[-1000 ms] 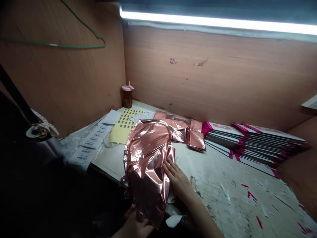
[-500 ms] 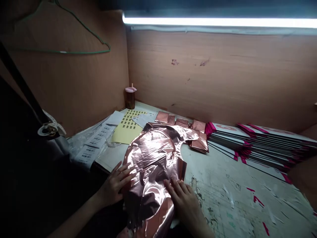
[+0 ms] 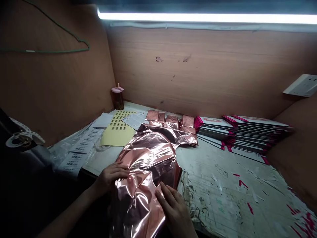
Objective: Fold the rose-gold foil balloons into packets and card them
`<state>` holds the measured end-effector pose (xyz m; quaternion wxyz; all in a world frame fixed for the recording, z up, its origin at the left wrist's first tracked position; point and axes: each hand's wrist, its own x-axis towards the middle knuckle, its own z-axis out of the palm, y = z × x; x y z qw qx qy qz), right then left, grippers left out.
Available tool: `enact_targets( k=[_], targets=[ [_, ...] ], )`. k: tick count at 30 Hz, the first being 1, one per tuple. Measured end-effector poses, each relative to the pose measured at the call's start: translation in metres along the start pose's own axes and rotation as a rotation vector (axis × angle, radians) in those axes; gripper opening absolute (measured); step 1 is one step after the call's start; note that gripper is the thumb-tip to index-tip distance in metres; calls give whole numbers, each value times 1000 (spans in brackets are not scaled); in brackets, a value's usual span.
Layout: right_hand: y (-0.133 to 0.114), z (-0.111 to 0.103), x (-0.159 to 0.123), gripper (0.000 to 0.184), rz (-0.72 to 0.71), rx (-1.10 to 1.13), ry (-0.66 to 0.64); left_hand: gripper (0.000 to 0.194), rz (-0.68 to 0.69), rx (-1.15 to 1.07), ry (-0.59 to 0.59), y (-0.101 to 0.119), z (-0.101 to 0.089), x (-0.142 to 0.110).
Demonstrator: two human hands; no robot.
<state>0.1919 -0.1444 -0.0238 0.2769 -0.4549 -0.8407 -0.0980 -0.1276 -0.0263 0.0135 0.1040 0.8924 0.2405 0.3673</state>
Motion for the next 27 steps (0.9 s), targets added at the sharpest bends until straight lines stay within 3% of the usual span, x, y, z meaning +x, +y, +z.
enact_targets(
  k=[4,7,10,12,14,16,19,21,23,25,27],
  targets=[
    [3,-15,3,41,-21,228,-40,17,-249,-316,-202,8,-13,-11],
    [14,-16,12,35,202,460,-45,31,-524,-515,-273,9,-16,-12],
    [27,-3,31,43,562,437,-53,41,-760,-567,-111,6,-8,-7],
    [35,9,49,43,739,310,-145,45,-873,-584,51,5,-1,-2],
    [41,19,65,42,834,212,-233,61,-936,-544,143,5,2,0],
    [45,23,77,41,872,169,-260,75,-928,-440,128,5,-1,-2],
    [45,16,82,33,759,280,-239,64,-746,-341,59,4,-11,-16],
    [41,4,75,26,558,435,-180,62,-587,-258,59,1,-16,-30],
    [36,-9,60,18,337,535,-81,72,-471,-64,97,1,-15,-44],
    [31,-18,40,24,168,525,-14,77,-412,148,171,4,-11,-54],
    [27,-21,19,39,56,460,-29,50,-309,265,237,10,-4,-60]
  ],
)
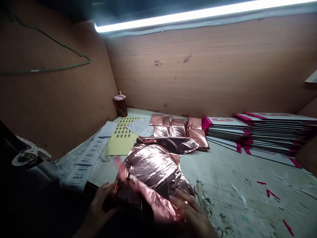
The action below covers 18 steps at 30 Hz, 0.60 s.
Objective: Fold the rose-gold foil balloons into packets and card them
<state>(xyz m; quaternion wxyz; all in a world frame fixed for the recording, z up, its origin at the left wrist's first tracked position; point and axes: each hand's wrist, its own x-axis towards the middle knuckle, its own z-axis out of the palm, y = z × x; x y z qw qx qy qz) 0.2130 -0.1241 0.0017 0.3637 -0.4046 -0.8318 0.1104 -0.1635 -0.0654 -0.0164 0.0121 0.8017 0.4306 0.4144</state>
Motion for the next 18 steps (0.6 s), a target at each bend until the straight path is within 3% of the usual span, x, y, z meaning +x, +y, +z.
enact_targets(
  k=[2,4,7,9,12,15,18],
  targets=[
    [-1,3,-18,50,-39,-85,-78,19,116,21,50,8,3,-6],
    [-1,5,-31,54,-81,-176,-109,21,174,33,53,15,5,-11],
    [-5,3,-42,59,-113,-264,-91,34,159,25,-25,19,6,-18],
    [-8,-1,-45,52,-78,-268,-74,39,183,-10,-79,18,7,-21],
    [-4,-7,-41,37,-23,-189,-46,29,216,-95,-109,15,8,-18],
    [8,-7,-25,28,209,-38,-33,24,10,-190,-109,17,9,-7],
    [17,0,8,35,662,-93,-99,34,-340,-184,-144,22,12,11]
  ],
)
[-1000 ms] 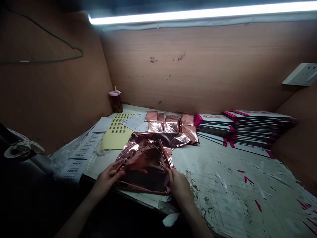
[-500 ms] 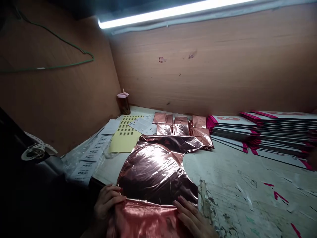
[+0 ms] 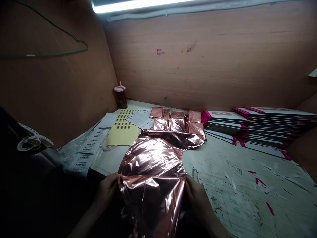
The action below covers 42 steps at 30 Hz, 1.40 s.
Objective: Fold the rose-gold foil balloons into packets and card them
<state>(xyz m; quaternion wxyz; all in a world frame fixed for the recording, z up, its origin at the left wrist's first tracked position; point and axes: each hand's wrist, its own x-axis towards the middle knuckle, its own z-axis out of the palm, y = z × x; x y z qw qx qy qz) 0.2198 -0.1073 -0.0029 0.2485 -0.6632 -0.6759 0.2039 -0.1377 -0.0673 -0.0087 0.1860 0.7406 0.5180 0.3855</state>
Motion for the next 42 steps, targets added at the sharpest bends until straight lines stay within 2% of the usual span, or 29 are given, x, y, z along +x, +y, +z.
enact_targets(
  k=[3,5,8,11,13,15,17,18,19,20,22,23,24,28,29,31,34,36,39,42],
  targets=[
    [-23,4,29,38,357,-291,-71,31,-245,144,-50,12,9,19],
    [-38,4,41,43,476,-416,-118,26,-374,325,-105,21,16,33],
    [-48,3,48,47,548,-456,-140,23,-495,537,-190,29,23,48],
    [-49,2,49,48,582,-465,-133,23,-525,574,-239,31,22,54],
    [-47,2,50,49,598,-466,-127,22,-515,569,-213,32,22,52],
    [-47,2,52,50,608,-465,-119,23,-388,592,-64,36,26,45],
    [-49,4,54,51,611,-466,-111,31,-89,584,92,45,36,36],
    [-50,4,55,51,609,-468,-107,36,93,548,98,50,42,31],
    [-52,5,55,51,604,-471,-101,38,258,497,39,55,49,27],
    [-52,6,53,51,599,-476,-94,39,381,444,-69,60,55,24],
    [-50,8,46,50,587,-485,-73,52,486,388,-303,66,67,20],
    [-47,8,39,47,534,-485,-30,61,477,390,-387,66,71,18],
    [-42,8,30,43,422,-481,31,69,450,398,-444,66,73,18],
    [-14,4,-5,27,-371,-495,254,72,373,386,-570,66,74,19],
    [-8,3,-10,28,-505,-528,268,71,359,377,-592,67,72,20],
    [0,0,-15,37,-667,-595,266,71,332,363,-624,70,66,22],
    [6,-7,-16,44,-827,-576,192,79,292,332,-633,63,48,24],
    [9,-14,-20,45,-860,-459,148,77,270,296,-609,49,29,24],
    [12,-22,-30,42,-780,-197,68,55,319,159,-584,24,-5,20],
    [14,-26,-40,33,-669,-31,-78,44,360,-92,-588,8,-30,16]
  ],
)
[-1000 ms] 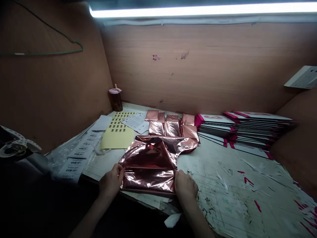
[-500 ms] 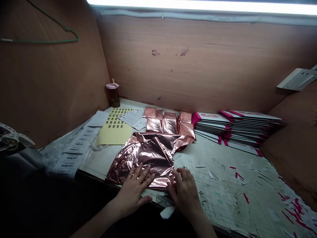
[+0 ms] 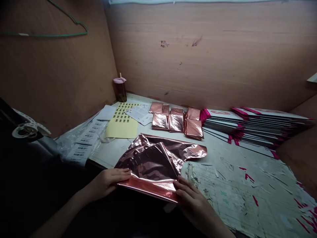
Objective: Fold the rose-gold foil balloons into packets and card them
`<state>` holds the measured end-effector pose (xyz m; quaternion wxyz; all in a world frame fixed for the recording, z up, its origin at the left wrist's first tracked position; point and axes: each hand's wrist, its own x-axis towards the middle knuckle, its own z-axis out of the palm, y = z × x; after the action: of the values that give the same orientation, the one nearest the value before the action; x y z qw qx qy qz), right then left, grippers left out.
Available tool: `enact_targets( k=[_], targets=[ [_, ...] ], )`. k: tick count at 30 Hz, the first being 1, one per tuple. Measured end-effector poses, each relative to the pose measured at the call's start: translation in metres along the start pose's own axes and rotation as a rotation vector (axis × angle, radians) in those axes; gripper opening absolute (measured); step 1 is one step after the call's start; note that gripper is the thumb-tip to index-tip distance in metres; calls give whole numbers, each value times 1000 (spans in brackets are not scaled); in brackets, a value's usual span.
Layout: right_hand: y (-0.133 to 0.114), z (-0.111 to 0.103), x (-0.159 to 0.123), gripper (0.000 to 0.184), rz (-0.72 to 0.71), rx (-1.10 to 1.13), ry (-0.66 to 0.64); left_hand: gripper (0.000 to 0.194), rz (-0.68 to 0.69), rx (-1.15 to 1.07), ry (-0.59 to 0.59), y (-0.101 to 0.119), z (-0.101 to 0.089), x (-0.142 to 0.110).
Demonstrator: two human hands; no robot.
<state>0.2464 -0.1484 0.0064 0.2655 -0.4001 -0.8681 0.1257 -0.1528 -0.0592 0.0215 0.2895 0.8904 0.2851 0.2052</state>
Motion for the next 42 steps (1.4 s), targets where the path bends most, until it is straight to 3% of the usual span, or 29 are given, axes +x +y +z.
enact_targets(
  k=[4,6,8,12,16,18,20,21,23,25,27,29,32,34,36,39,42],
  targets=[
    [-5,-5,-7,22,281,321,-84,26,-32,-223,36,-1,-6,-5],
    [-5,-7,-6,20,487,479,-12,23,-155,-279,77,-1,-4,1],
    [-1,-6,0,28,668,552,141,30,-316,-318,154,-1,1,9],
    [15,5,23,44,861,492,339,39,-552,-233,331,1,7,25],
    [29,15,43,57,919,276,316,39,-716,15,446,8,11,36],
    [32,15,49,60,926,176,271,41,-682,261,634,13,18,45],
    [34,12,52,57,950,71,193,41,-475,466,717,20,32,58],
    [34,10,52,54,970,20,149,40,-342,518,658,24,41,66],
    [32,5,53,43,1019,-58,71,39,-149,534,392,29,61,79],
    [23,2,55,30,1083,-182,74,46,-105,531,174,30,78,88],
    [8,6,61,28,1062,-436,157,53,-131,540,87,28,88,92],
    [-11,19,70,34,832,-660,221,55,-156,554,52,26,91,92],
    [-27,49,77,43,328,-612,103,56,-166,578,22,26,90,91],
    [-23,62,63,55,239,-552,14,57,-169,592,24,28,88,91],
    [-8,62,35,63,357,-554,-27,58,-169,599,33,30,88,91],
    [19,39,-5,64,640,-578,-41,58,-159,590,37,30,88,91],
    [40,5,12,61,829,-627,38,56,-156,569,36,28,87,89]
  ],
)
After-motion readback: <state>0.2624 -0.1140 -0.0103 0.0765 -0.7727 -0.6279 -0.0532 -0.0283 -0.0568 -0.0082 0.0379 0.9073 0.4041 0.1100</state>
